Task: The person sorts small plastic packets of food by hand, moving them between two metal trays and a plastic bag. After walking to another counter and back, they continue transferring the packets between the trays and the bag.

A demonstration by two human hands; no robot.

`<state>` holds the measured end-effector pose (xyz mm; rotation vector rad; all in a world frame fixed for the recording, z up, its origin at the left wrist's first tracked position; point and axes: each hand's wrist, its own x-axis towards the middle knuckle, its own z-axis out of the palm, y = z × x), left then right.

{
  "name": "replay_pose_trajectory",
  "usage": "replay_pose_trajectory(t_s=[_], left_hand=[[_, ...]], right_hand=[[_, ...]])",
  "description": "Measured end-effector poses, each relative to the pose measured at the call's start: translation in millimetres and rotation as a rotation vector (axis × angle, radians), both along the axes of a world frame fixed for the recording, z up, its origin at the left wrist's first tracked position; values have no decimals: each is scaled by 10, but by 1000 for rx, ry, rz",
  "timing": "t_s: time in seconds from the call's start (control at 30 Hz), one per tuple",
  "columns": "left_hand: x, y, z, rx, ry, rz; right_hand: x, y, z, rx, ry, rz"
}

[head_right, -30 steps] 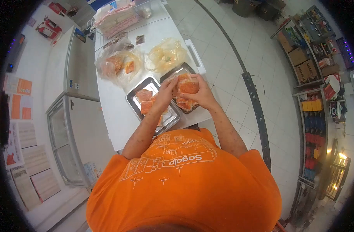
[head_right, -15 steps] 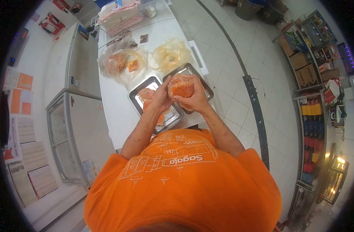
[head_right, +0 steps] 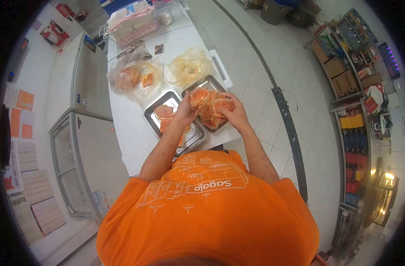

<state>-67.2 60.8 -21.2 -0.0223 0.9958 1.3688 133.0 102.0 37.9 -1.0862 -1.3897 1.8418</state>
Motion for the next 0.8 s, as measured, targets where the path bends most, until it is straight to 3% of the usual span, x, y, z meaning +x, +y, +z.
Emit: replay_pose_trajectory(t_s=[0.07,0.17,0.27,0.37,0.53,0.6,0.67,0.8], left_hand=[[66,36,5,41,83,-7],[33,144,-262,20,11,-22],[-9,184,-361,-14,-46,-50],[62,162,-254,-22,407,-3],[314,-157,342,437,851,-139],[360,-175,492,492,844,-147],[403,-172,569,417,652,-112],[322,-154,596,302,656,-123]], right_hand=[[-27,44,-47,50,-61,-54],[-10,91,-9,-93,72,-169],[65,151,-20,-174,85,-133],[120,132,5,-328,307,-87],[65,69,119,-190,389,91],[7,66,224,-181,415,114],[-42,70,313,-160,423,116],[-54,282,232,-491,533,113]])
